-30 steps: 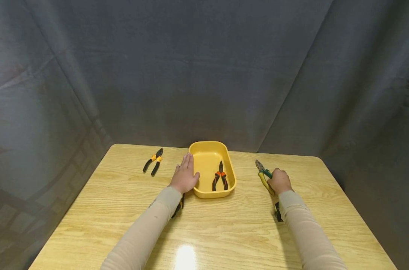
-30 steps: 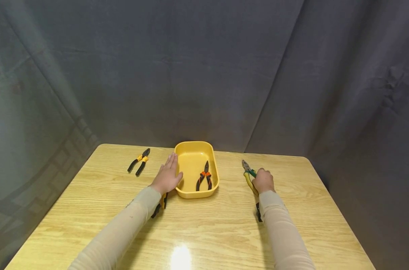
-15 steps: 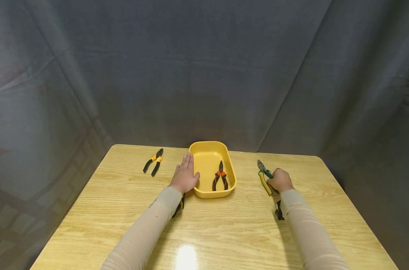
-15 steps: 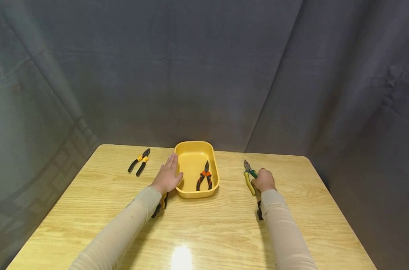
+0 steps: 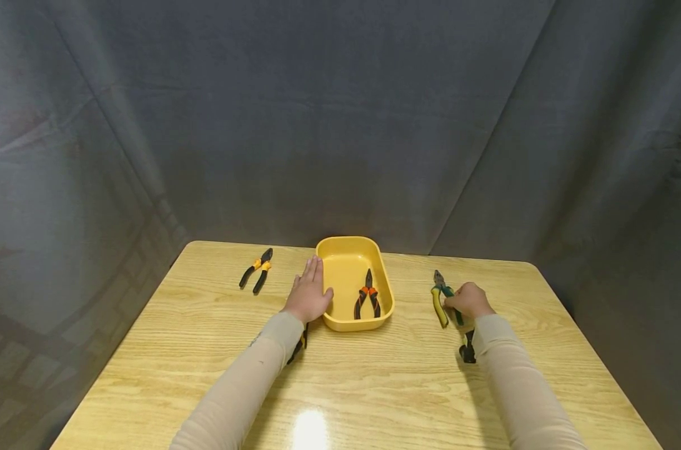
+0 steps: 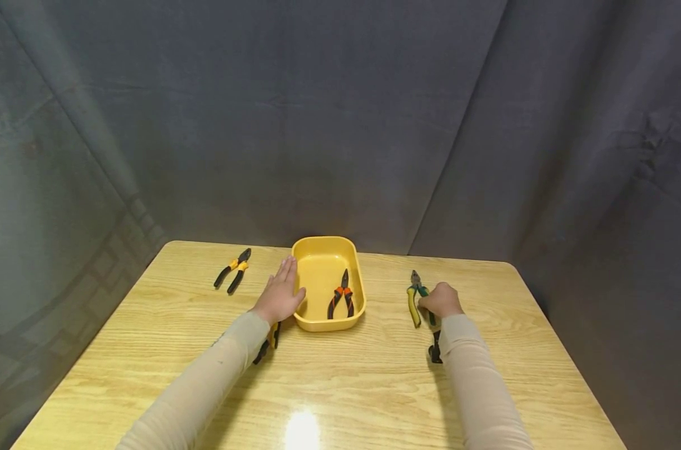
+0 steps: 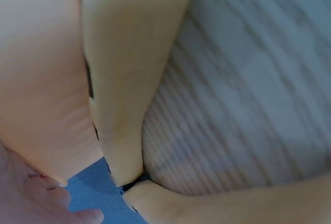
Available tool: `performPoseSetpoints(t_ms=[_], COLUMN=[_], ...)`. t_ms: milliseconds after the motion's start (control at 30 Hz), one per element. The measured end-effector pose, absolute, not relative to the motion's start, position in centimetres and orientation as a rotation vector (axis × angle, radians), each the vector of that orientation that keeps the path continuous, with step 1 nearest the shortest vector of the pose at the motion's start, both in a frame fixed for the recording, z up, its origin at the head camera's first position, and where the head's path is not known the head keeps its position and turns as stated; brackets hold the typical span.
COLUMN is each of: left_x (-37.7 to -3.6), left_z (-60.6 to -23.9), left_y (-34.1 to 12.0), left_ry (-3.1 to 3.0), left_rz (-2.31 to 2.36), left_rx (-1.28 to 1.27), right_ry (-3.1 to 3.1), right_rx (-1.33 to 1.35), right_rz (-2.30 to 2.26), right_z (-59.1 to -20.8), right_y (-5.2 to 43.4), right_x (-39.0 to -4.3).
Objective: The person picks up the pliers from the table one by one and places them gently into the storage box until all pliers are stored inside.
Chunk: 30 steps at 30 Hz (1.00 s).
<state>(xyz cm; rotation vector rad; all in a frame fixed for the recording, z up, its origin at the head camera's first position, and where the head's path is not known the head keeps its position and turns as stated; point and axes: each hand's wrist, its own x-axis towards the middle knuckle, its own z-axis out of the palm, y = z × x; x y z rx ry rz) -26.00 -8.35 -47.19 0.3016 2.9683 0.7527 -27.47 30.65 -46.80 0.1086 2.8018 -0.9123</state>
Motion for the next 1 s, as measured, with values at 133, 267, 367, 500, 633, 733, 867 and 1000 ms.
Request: performPoseSetpoints(t_ms=[133,267,367,500,633,733,867,1000], left_x=[-26.0,-26.0,-26.0,-25.9,-25.8,-25.7,-25.7,-25.8], left_z=[-47.3,-47.3,-47.3,-47.1,-46.9,-46.8,-46.7,-46.8], left_y=[-8.4,-8.4,-8.4,-8.4,-8.3,-8.3,-8.3,-8.4], left_ry=[2.974,2.978,2.979,2.979,2.972,2.974,2.98,2.977], left_rz=[0.761,0.774,0.774,0.77,0.773,0.774,0.771,0.766], left_rx=[0.31,0.317,0.319,0.317,0.313,0.316,0.326,0.326], right_ry=[2.742,2.579,2.455,2.355,2.277,2.253,2.19,2.149], right_rx=[0.179,0.29,0.35,0.407,0.476,0.503,0.503,0.487], right_rz=[-0.994,-1.221,-1.366,-1.467,-1.539,-1.549,-1.608,-1.646], right_z=[-46.8,-46.5,-46.2,-45.8,-45.8,-45.8,-45.8,-45.9], right_y=[30.8,30.7,30.4,30.1,30.1,30.2,30.4,30.5], right_x=[-27.4,-27.1,-26.9,-26.7,-26.6,-26.6,-26.7,-26.7])
